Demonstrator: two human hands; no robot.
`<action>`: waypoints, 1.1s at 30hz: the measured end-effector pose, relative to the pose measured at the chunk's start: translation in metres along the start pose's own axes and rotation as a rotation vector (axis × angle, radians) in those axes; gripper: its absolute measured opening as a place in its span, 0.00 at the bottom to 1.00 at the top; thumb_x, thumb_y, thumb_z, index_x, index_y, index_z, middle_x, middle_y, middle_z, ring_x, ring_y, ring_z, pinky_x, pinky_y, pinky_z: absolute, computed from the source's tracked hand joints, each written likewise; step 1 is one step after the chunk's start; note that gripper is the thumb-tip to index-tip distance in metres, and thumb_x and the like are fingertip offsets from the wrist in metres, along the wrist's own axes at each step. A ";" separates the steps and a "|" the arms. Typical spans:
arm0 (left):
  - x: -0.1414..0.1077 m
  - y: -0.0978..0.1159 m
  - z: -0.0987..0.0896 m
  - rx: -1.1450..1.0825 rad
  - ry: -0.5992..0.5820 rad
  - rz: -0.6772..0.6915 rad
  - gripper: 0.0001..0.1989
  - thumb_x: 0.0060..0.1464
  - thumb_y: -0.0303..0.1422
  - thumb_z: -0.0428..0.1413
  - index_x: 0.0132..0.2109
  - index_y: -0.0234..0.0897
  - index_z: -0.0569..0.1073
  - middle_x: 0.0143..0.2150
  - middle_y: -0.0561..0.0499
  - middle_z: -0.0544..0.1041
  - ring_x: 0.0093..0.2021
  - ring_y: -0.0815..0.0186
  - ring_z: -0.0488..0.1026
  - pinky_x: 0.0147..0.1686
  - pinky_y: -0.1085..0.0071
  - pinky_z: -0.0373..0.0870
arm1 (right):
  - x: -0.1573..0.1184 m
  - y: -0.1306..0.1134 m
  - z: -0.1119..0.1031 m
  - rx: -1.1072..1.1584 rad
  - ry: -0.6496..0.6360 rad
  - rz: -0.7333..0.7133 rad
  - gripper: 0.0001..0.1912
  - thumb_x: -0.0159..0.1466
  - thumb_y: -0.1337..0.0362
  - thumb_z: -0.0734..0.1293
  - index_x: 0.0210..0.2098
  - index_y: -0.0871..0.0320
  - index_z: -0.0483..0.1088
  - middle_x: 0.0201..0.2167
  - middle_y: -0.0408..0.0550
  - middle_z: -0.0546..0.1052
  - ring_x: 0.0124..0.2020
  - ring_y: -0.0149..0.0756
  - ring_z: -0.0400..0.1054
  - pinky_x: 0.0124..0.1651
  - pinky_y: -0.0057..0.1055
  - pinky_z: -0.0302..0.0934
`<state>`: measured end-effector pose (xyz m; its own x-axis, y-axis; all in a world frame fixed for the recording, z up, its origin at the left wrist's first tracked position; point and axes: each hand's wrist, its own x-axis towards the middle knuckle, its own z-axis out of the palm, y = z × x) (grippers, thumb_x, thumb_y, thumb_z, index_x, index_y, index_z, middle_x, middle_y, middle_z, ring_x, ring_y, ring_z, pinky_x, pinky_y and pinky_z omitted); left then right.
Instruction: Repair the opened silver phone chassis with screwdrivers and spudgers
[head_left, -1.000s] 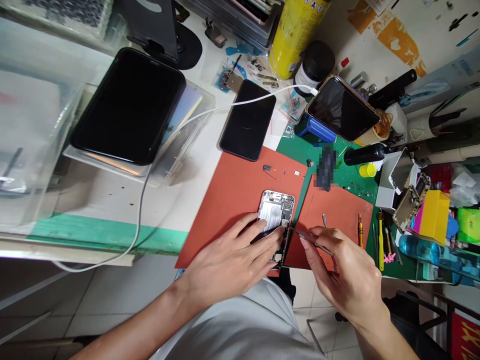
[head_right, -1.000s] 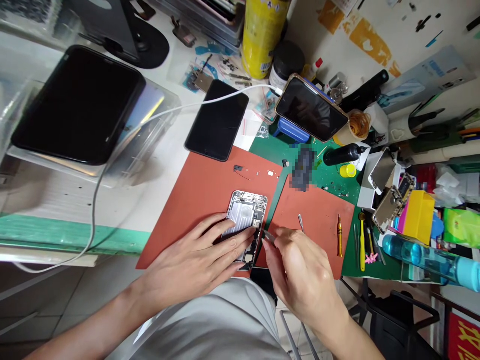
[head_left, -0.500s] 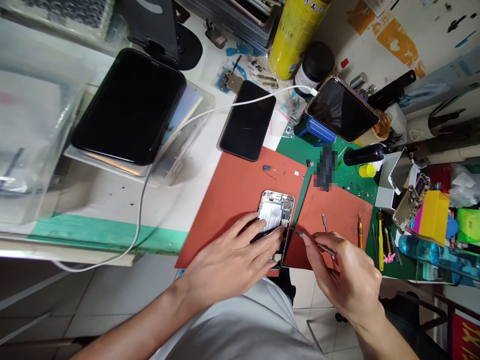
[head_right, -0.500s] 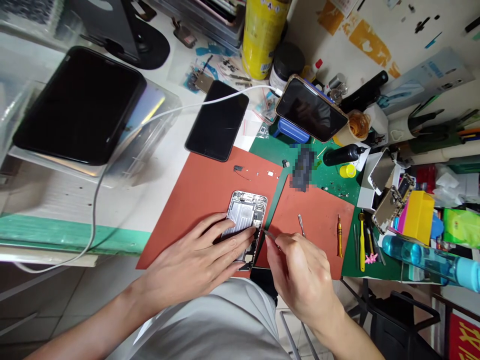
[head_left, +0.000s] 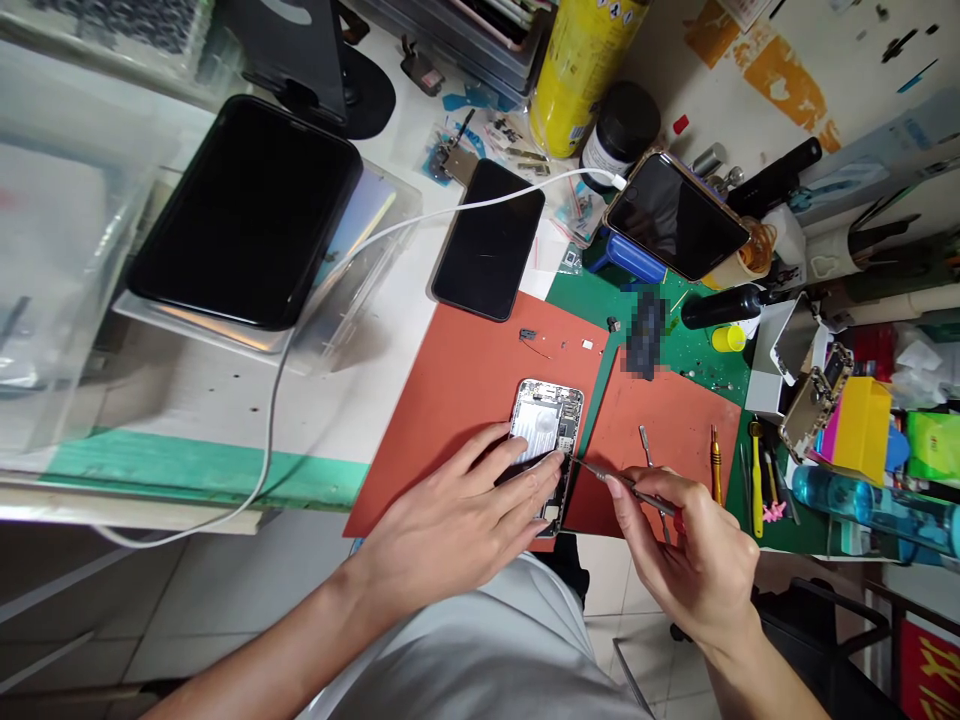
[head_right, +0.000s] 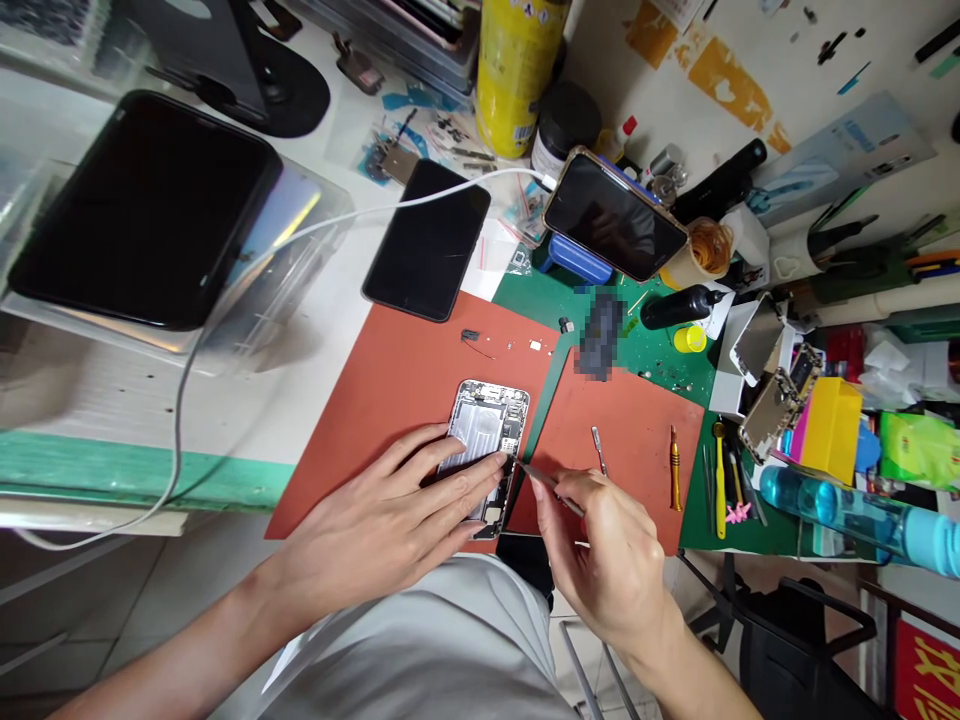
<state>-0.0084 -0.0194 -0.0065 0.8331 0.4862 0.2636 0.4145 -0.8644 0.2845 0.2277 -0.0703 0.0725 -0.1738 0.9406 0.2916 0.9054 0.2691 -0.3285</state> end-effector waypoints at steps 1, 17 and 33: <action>0.000 0.000 0.000 0.001 0.001 0.001 0.22 0.74 0.42 0.54 0.66 0.35 0.78 0.71 0.51 0.75 0.62 0.48 0.68 0.69 0.46 0.60 | 0.000 0.000 0.000 -0.004 0.000 0.002 0.10 0.70 0.72 0.74 0.47 0.55 0.72 0.35 0.44 0.85 0.31 0.33 0.82 0.33 0.26 0.76; 0.001 -0.001 0.001 -0.019 0.024 0.000 0.21 0.74 0.42 0.54 0.61 0.33 0.81 0.66 0.51 0.78 0.61 0.48 0.69 0.69 0.46 0.60 | 0.012 -0.001 -0.002 -0.003 -0.070 -0.123 0.09 0.70 0.75 0.73 0.41 0.59 0.70 0.28 0.42 0.76 0.24 0.29 0.65 0.29 0.30 0.62; 0.001 -0.001 0.001 -0.030 0.016 -0.007 0.21 0.75 0.43 0.54 0.60 0.34 0.81 0.66 0.51 0.78 0.62 0.49 0.68 0.70 0.46 0.60 | 0.016 0.001 0.000 0.044 -0.082 -0.181 0.09 0.69 0.78 0.72 0.47 0.64 0.72 0.28 0.46 0.75 0.27 0.32 0.64 0.30 0.33 0.61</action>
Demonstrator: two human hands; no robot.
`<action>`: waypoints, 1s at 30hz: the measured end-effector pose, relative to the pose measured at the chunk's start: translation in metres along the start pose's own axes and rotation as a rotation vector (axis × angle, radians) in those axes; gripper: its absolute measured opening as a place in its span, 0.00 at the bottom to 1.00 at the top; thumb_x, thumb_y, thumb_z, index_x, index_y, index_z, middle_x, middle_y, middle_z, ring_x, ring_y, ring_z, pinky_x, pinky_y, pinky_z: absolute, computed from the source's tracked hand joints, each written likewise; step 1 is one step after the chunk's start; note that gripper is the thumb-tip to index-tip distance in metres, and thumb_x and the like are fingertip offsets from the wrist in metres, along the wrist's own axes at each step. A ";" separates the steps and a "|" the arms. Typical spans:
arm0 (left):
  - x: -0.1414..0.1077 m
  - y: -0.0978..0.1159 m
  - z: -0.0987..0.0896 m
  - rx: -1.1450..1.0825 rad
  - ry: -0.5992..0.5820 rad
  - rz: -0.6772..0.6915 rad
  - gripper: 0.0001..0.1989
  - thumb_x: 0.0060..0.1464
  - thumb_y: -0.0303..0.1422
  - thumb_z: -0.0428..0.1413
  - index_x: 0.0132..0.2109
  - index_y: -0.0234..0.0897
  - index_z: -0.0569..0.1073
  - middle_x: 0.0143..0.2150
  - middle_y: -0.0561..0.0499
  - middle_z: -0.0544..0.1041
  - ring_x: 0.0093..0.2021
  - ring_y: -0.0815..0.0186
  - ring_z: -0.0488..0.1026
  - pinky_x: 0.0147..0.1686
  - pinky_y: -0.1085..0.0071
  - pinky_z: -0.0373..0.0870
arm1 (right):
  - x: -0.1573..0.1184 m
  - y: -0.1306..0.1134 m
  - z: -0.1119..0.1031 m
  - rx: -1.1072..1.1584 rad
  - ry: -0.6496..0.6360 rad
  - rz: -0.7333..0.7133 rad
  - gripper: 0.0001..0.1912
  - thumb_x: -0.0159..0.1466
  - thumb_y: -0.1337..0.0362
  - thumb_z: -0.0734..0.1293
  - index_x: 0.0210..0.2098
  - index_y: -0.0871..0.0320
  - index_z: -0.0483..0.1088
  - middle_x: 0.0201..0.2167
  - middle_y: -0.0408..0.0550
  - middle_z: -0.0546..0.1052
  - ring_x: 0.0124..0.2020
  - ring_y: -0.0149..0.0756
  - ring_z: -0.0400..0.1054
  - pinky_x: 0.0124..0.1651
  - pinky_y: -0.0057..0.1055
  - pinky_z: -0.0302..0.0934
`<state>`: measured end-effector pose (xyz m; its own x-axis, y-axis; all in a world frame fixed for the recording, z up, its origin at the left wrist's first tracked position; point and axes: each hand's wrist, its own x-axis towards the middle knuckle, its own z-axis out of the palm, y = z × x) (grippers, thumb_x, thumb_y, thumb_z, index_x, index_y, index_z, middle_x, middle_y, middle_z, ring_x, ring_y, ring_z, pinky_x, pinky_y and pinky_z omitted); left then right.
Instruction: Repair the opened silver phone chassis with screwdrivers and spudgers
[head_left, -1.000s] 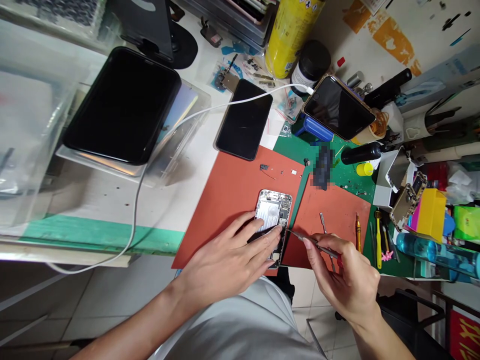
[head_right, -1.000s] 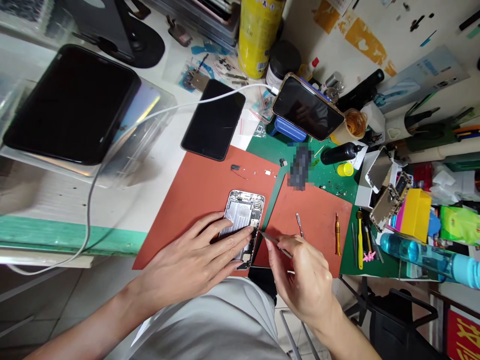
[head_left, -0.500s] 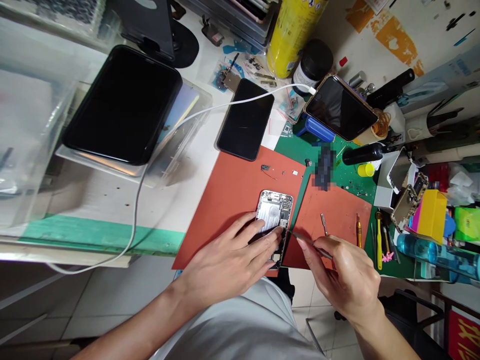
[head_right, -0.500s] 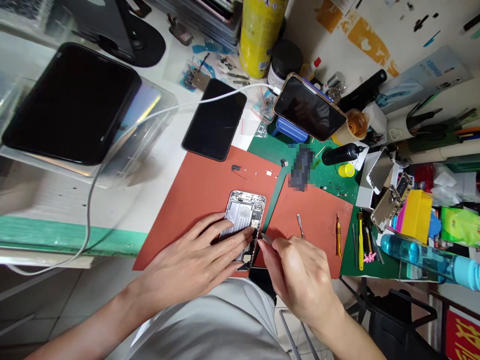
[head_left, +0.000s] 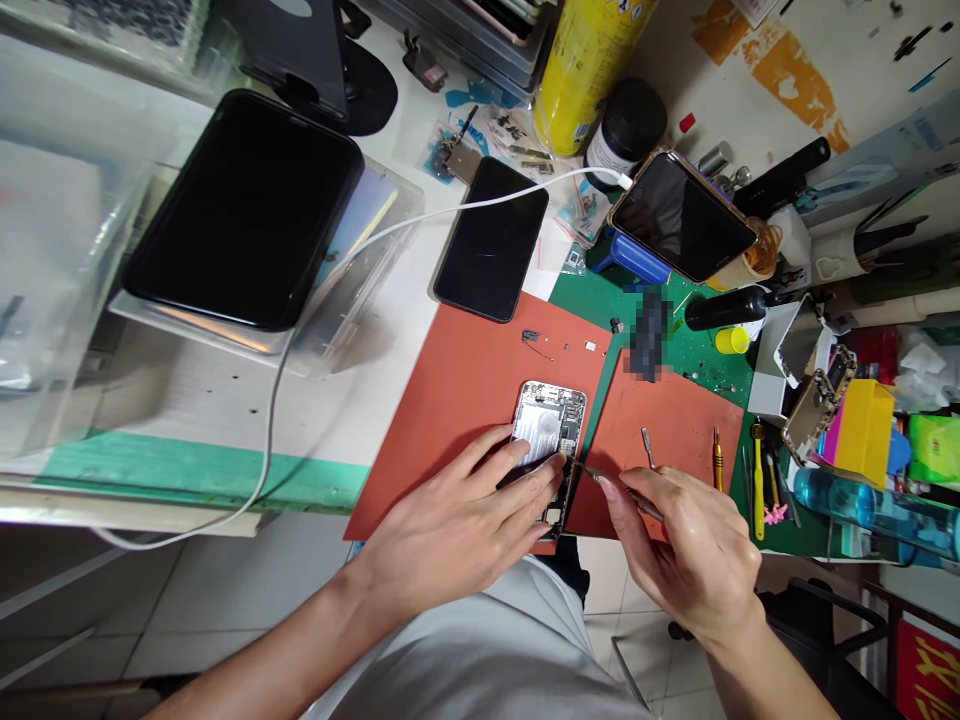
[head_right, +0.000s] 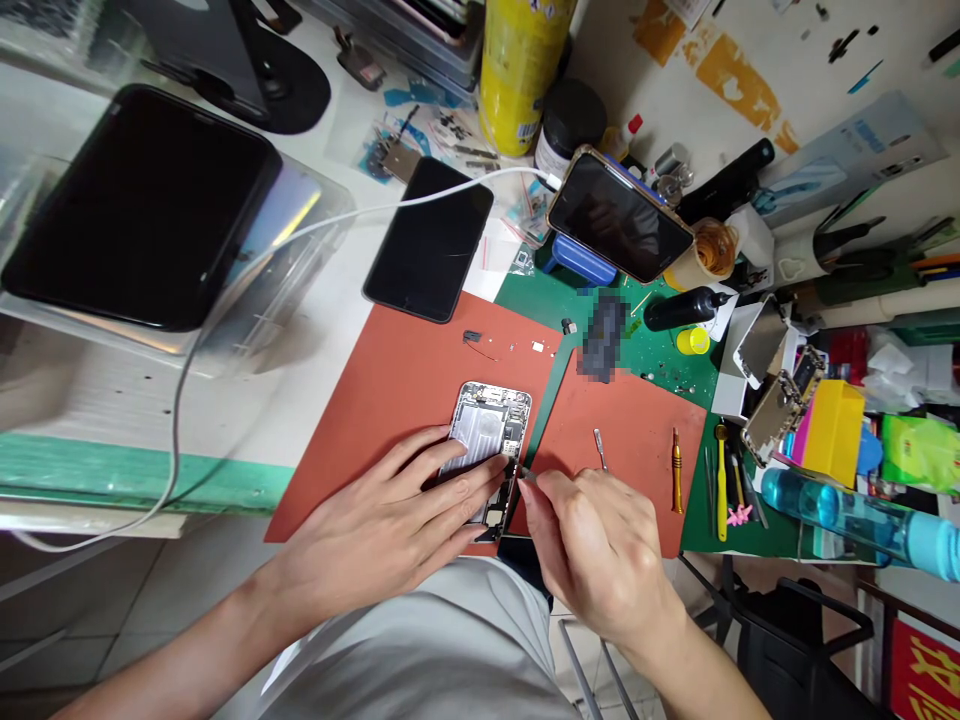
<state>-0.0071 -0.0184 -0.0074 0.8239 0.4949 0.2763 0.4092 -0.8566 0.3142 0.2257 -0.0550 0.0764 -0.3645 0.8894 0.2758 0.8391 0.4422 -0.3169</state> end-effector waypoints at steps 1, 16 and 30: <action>0.000 0.000 0.000 0.001 0.002 0.001 0.21 0.75 0.43 0.53 0.60 0.34 0.81 0.66 0.51 0.78 0.63 0.49 0.68 0.70 0.46 0.60 | 0.000 0.000 0.000 -0.002 0.001 0.002 0.09 0.70 0.77 0.72 0.47 0.64 0.72 0.29 0.46 0.75 0.27 0.32 0.64 0.30 0.33 0.61; 0.000 0.000 0.000 0.007 0.013 -0.001 0.19 0.74 0.42 0.54 0.59 0.36 0.82 0.64 0.51 0.79 0.63 0.49 0.69 0.69 0.47 0.60 | 0.002 0.002 -0.001 0.012 -0.014 -0.003 0.08 0.70 0.78 0.71 0.44 0.62 0.72 0.26 0.44 0.73 0.26 0.31 0.61 0.30 0.32 0.59; 0.000 0.000 -0.001 -0.004 -0.004 -0.003 0.19 0.75 0.41 0.53 0.61 0.35 0.81 0.65 0.50 0.79 0.63 0.49 0.69 0.70 0.46 0.60 | 0.002 0.004 0.000 -0.011 -0.011 0.012 0.09 0.70 0.77 0.73 0.44 0.61 0.72 0.26 0.41 0.72 0.25 0.30 0.62 0.30 0.31 0.60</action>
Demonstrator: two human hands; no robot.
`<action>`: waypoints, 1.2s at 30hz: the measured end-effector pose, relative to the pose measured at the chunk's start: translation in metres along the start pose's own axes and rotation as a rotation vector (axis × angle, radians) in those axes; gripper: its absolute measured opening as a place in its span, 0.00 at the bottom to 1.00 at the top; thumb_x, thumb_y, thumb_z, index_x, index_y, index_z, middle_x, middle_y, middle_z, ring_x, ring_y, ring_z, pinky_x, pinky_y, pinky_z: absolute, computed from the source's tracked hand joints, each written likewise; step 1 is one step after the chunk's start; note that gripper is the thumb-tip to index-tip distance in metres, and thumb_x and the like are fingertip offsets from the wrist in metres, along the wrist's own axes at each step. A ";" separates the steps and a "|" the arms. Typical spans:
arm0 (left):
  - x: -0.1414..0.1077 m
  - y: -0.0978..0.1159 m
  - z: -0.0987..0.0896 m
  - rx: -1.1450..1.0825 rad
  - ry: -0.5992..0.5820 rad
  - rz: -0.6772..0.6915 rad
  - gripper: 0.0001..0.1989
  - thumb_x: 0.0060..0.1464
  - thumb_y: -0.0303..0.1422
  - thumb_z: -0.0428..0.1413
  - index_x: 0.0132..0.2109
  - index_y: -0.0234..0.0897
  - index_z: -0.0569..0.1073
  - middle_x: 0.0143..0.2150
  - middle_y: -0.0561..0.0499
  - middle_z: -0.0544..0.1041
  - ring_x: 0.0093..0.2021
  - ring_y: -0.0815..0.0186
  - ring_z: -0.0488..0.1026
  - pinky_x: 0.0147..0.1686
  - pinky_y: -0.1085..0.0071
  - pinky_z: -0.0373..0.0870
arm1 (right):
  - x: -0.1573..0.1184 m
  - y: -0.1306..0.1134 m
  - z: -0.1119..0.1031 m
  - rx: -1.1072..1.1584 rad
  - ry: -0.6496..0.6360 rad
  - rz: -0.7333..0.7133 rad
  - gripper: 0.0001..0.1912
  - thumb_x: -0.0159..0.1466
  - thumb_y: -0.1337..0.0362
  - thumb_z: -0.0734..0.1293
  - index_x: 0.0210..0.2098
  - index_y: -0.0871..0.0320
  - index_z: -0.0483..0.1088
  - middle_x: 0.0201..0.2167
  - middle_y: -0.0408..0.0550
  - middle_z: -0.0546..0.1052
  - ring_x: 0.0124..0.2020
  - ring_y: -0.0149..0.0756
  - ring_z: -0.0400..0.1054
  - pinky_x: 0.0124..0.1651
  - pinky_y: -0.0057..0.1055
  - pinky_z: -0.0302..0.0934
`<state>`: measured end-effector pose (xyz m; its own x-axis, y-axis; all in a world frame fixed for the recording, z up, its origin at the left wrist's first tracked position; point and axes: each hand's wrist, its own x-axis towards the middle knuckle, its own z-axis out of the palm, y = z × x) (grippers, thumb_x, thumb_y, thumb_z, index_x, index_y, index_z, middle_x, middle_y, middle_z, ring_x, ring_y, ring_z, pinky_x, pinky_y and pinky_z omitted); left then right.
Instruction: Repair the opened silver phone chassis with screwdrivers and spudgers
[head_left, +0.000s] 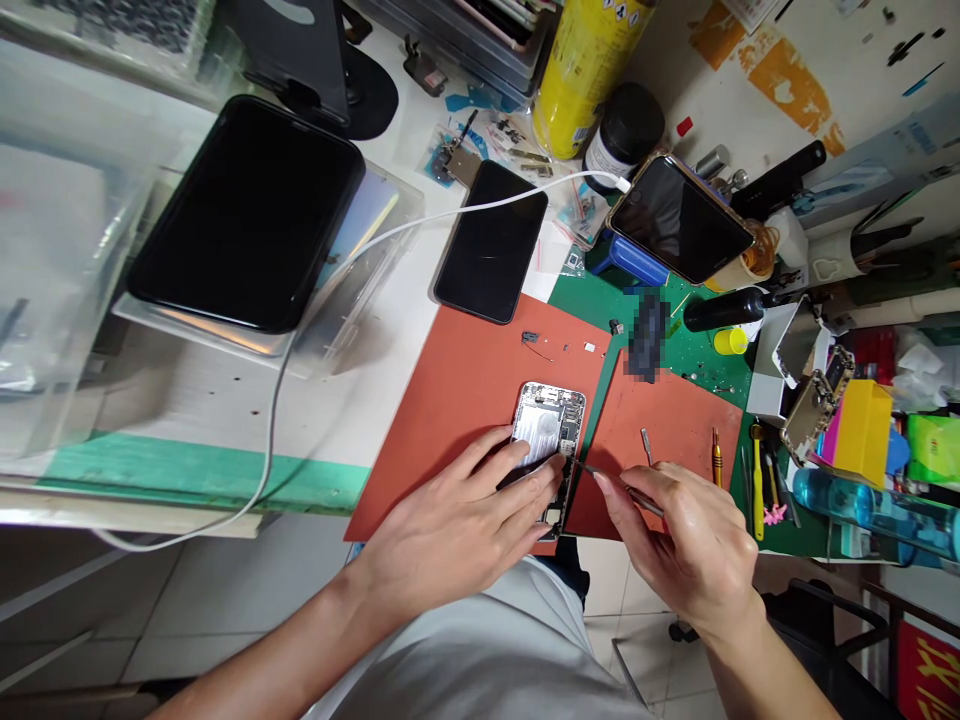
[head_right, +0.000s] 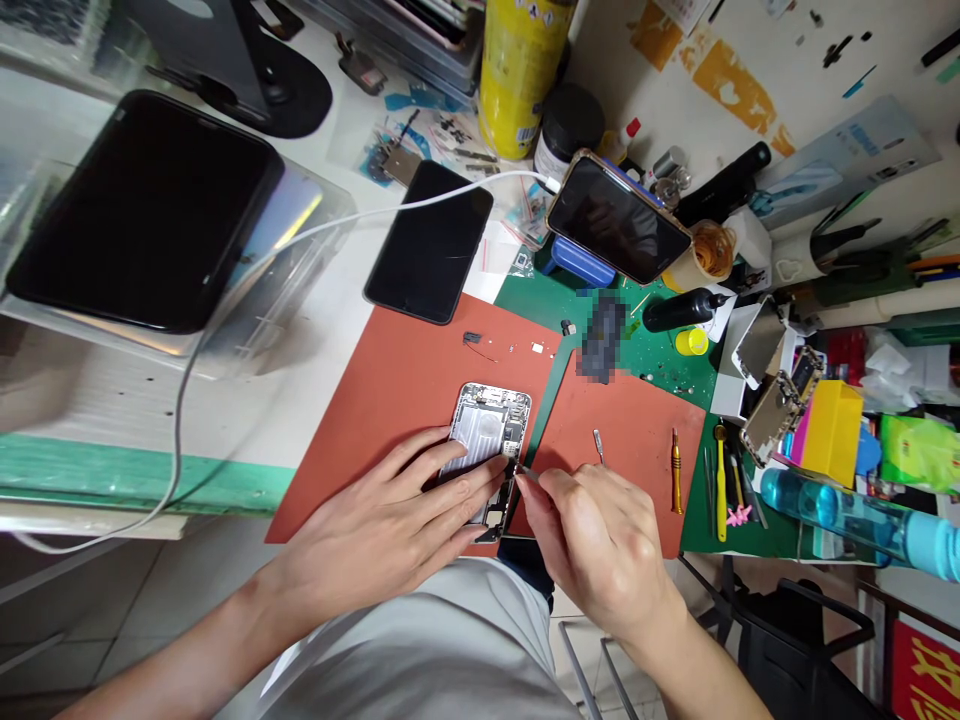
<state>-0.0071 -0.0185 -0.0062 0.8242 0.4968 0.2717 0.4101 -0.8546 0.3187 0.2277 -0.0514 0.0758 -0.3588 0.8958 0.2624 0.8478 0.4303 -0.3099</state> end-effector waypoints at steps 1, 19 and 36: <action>0.000 0.000 0.000 0.000 -0.001 0.000 0.20 0.75 0.41 0.54 0.61 0.35 0.81 0.65 0.50 0.79 0.63 0.49 0.69 0.70 0.46 0.60 | 0.000 0.000 0.000 0.005 0.004 0.002 0.09 0.69 0.77 0.73 0.44 0.61 0.71 0.26 0.42 0.73 0.26 0.30 0.63 0.30 0.32 0.60; -0.002 0.000 0.001 -0.015 0.027 0.001 0.19 0.73 0.39 0.56 0.62 0.34 0.79 0.66 0.50 0.79 0.61 0.49 0.71 0.69 0.45 0.63 | -0.002 0.000 -0.004 0.013 0.026 0.009 0.08 0.71 0.76 0.71 0.43 0.58 0.72 0.26 0.41 0.75 0.24 0.30 0.66 0.29 0.31 0.63; -0.005 -0.001 -0.003 -0.122 0.080 0.003 0.21 0.64 0.27 0.57 0.62 0.36 0.79 0.51 0.41 0.80 0.50 0.51 0.72 0.56 0.51 0.70 | -0.122 0.058 0.017 -0.091 0.629 0.915 0.17 0.64 0.52 0.80 0.41 0.59 0.81 0.35 0.50 0.83 0.31 0.39 0.76 0.37 0.36 0.71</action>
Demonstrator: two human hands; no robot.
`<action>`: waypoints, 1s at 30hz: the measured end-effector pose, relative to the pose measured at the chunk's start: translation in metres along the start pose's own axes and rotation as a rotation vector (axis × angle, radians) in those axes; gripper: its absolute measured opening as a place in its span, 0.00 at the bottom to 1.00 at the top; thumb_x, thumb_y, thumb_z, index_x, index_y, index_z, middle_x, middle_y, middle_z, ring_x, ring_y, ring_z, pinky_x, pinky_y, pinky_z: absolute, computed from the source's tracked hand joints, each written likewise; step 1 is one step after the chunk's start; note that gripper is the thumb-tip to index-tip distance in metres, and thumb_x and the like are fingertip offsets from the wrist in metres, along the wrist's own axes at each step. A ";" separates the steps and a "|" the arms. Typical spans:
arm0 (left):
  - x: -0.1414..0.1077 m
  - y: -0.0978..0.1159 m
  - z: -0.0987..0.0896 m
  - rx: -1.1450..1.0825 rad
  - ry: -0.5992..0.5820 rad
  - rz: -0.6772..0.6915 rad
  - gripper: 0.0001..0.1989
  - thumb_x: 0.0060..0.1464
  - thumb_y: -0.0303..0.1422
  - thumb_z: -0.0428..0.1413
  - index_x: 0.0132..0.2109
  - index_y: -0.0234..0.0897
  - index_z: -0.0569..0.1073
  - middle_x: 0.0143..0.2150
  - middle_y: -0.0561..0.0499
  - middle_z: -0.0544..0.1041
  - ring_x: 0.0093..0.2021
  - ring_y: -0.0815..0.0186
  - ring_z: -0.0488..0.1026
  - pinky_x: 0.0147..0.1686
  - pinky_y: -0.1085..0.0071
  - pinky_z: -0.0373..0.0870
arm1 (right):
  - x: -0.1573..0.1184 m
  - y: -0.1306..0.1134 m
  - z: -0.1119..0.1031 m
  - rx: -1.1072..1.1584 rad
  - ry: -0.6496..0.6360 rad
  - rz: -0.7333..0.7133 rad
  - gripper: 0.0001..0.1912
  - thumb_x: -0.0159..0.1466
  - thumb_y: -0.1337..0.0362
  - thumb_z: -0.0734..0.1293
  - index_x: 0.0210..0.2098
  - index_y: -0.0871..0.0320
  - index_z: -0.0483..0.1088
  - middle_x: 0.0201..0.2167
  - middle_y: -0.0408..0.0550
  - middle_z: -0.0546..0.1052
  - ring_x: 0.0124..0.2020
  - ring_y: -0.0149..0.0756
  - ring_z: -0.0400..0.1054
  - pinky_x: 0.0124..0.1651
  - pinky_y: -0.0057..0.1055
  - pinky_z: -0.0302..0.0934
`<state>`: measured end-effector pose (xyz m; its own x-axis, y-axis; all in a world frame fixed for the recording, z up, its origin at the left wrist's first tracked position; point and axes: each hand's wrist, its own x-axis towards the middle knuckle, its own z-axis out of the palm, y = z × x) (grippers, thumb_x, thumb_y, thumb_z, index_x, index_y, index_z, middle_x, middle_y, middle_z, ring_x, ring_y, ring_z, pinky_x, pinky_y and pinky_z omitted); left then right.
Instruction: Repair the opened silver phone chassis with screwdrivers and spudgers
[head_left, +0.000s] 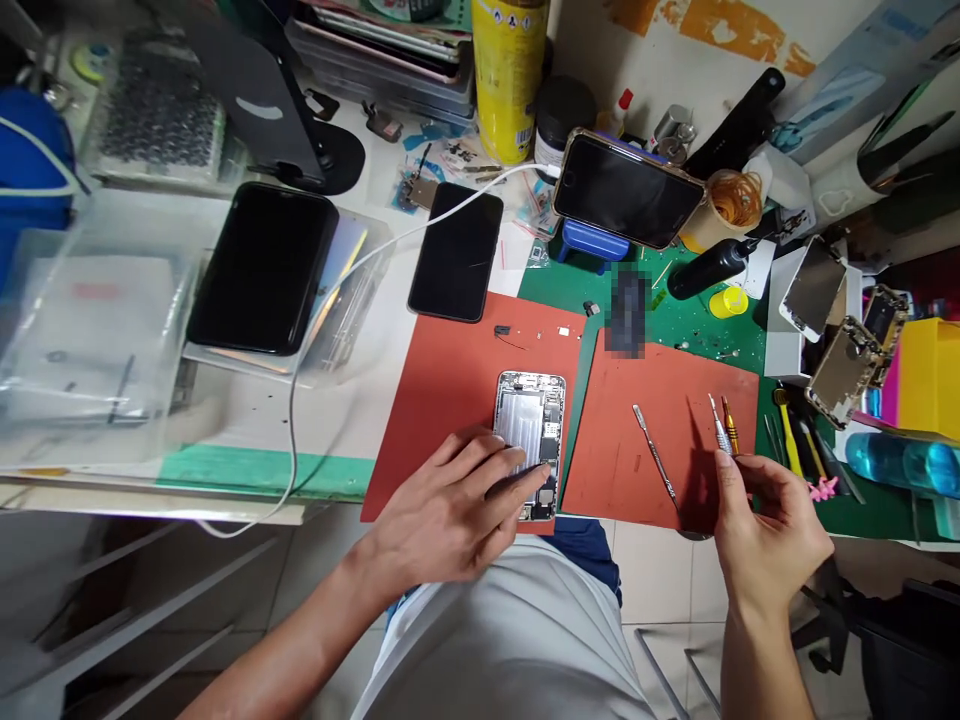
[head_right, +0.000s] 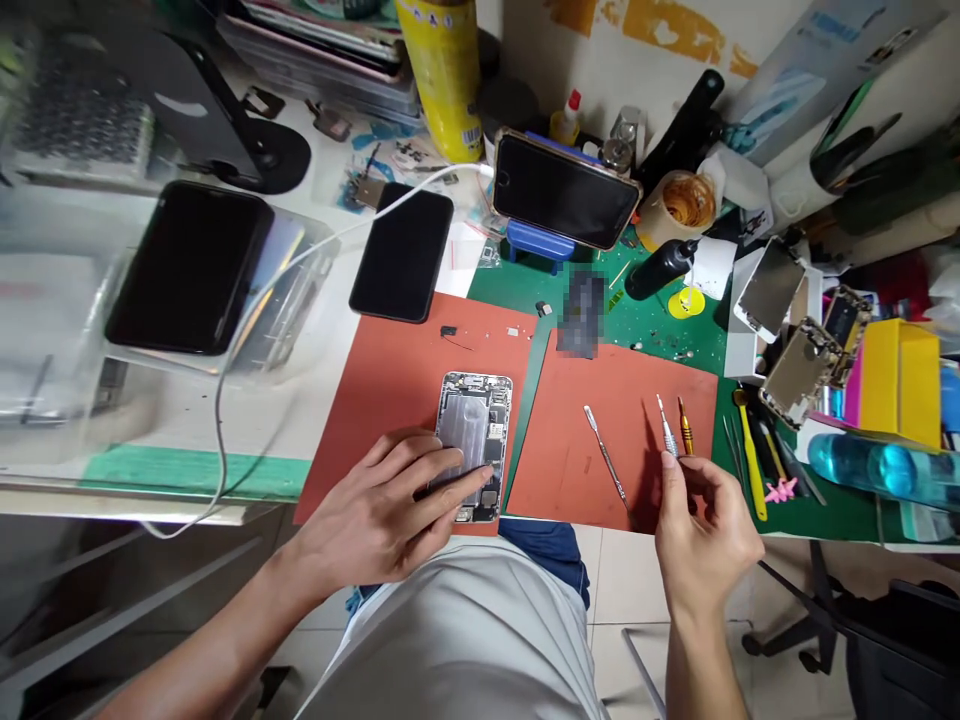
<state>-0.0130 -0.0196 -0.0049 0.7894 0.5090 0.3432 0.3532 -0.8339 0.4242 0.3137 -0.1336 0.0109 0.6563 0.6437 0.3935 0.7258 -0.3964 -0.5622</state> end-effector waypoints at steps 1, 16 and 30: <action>0.000 0.000 0.000 0.007 -0.007 0.001 0.22 0.64 0.28 0.57 0.63 0.37 0.78 0.51 0.41 0.79 0.50 0.51 0.72 0.56 0.50 0.70 | 0.001 0.004 0.002 -0.065 -0.013 -0.077 0.15 0.66 0.52 0.79 0.41 0.59 0.81 0.35 0.50 0.83 0.31 0.39 0.76 0.37 0.36 0.70; 0.007 0.002 0.000 0.044 -0.079 0.003 0.24 0.66 0.29 0.56 0.67 0.38 0.76 0.53 0.42 0.76 0.54 0.50 0.70 0.61 0.48 0.66 | 0.008 0.011 0.025 -0.318 -0.123 -0.515 0.04 0.72 0.68 0.71 0.46 0.61 0.76 0.38 0.54 0.83 0.39 0.44 0.74 0.45 0.37 0.68; -0.009 0.025 -0.004 -0.065 0.253 -0.417 0.20 0.70 0.21 0.56 0.65 0.38 0.73 0.54 0.43 0.77 0.49 0.64 0.79 0.50 0.70 0.78 | -0.074 -0.093 0.020 0.523 -0.732 0.250 0.14 0.74 0.52 0.69 0.48 0.55 0.81 0.38 0.50 0.84 0.29 0.34 0.78 0.27 0.26 0.71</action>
<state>-0.0129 -0.0444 0.0062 0.4376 0.8394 0.3225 0.5750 -0.5370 0.6173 0.1930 -0.1311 0.0196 0.3583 0.9023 -0.2396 0.2796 -0.3486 -0.8946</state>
